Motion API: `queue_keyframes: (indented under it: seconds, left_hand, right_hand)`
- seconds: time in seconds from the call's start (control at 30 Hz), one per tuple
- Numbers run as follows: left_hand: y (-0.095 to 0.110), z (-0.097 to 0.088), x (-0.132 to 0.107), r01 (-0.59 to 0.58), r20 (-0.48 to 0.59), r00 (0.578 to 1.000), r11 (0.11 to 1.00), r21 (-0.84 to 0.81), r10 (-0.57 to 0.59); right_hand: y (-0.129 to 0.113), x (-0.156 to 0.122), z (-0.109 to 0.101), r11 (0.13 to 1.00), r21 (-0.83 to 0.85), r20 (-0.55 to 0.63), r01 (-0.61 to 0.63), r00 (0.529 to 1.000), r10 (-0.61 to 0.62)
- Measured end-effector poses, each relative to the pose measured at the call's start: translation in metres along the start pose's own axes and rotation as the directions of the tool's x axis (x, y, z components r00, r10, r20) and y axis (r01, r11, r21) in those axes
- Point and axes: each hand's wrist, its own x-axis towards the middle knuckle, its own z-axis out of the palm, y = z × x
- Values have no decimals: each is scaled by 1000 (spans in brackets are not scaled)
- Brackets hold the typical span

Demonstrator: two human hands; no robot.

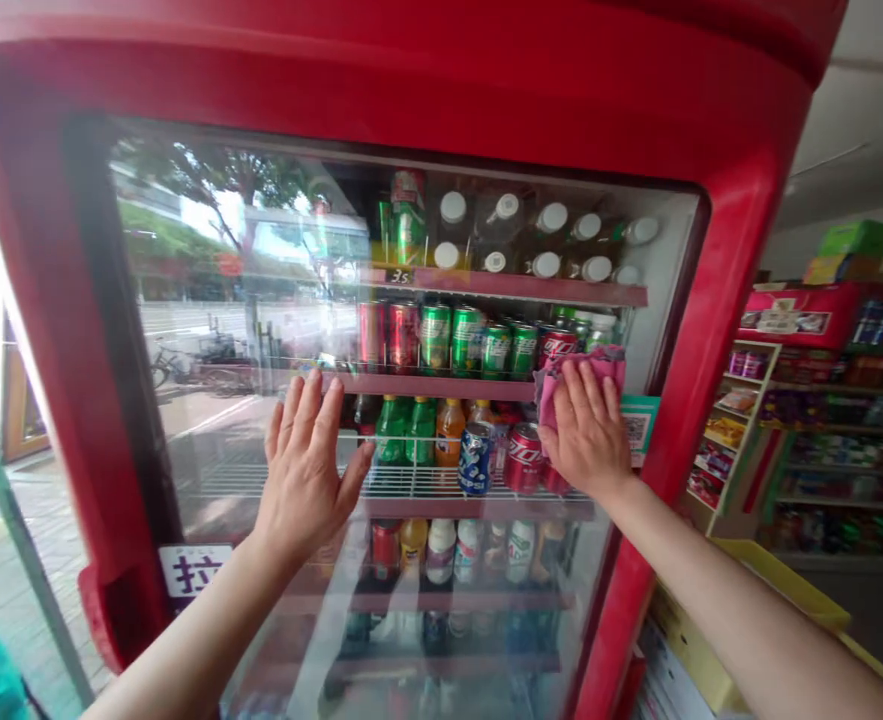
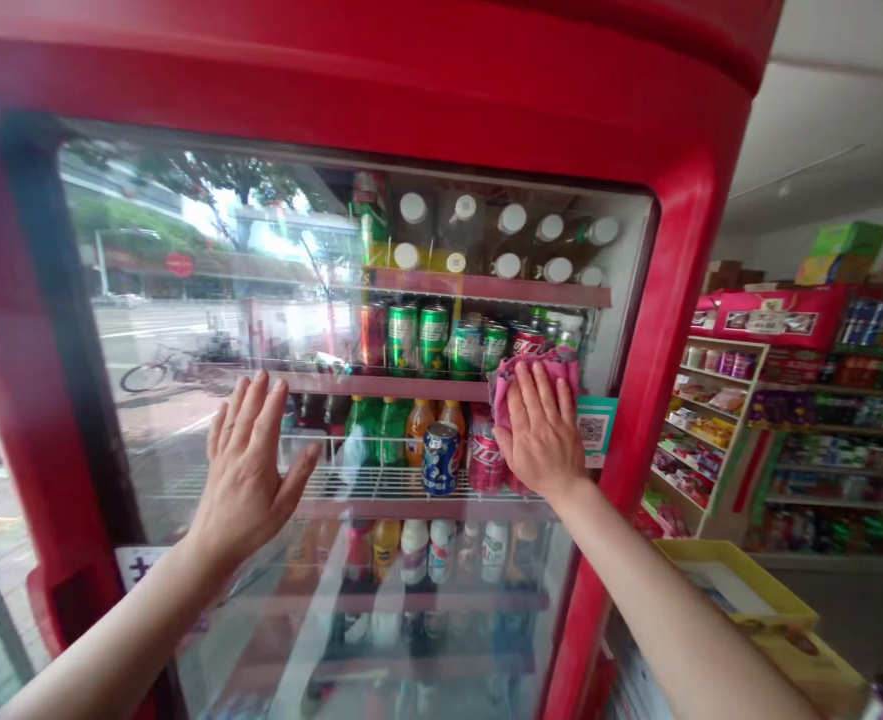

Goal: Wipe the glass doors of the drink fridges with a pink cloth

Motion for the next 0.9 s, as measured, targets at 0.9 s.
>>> queue_keyframes:
  seconds: [0.9]
  left_hand:
    - [-125, -63, -47, 107, -22, 994, 994, -4, -107]
  right_hand:
    - [-147, 71, 9, 997, -24, -70, 73, 995, -75]
